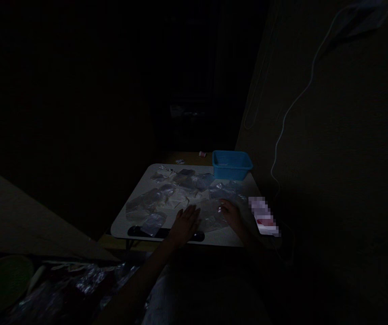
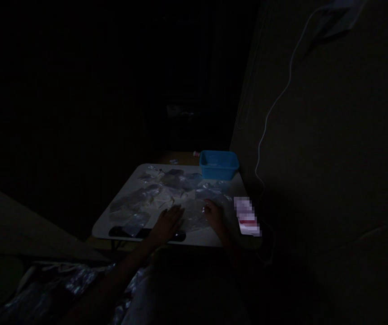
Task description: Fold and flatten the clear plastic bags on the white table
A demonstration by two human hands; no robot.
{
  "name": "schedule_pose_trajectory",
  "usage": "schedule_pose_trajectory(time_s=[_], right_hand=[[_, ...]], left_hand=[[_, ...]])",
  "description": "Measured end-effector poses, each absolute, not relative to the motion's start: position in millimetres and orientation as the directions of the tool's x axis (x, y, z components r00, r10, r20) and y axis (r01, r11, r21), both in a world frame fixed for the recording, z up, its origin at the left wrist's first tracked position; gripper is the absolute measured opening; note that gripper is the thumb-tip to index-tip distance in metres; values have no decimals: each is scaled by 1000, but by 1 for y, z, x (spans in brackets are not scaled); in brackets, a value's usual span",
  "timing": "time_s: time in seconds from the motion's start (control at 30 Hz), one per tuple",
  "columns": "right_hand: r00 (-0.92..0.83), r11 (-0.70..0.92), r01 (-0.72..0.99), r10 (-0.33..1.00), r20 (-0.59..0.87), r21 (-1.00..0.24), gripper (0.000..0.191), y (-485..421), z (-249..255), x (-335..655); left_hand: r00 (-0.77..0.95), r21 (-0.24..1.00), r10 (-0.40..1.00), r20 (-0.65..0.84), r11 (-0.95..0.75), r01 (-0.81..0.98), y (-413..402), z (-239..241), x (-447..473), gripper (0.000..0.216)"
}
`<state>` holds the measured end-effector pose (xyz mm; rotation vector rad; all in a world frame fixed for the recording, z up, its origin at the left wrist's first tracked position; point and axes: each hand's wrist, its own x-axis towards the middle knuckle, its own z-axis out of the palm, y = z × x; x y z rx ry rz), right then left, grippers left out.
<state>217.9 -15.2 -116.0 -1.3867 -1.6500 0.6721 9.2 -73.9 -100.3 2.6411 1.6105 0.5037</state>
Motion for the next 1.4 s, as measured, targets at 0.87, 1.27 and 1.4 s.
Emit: schedule_pose_trajectory(time_s=[0.87, 1.27, 1.4], right_hand=[[-222, 422, 770, 880, 419, -479, 40, -40, -101, 227], [-489, 516, 856, 827, 277, -30, 50, -86, -107, 220], [-466, 491, 871, 841, 274, -28, 49, -88, -101, 218]], left_hand=[[455, 42, 865, 210, -473, 880, -74, -108, 11, 46], [343, 8, 914, 218, -353, 936, -75, -93, 29, 47], [339, -11, 919, 200, -344, 939, -89, -97, 40, 48]])
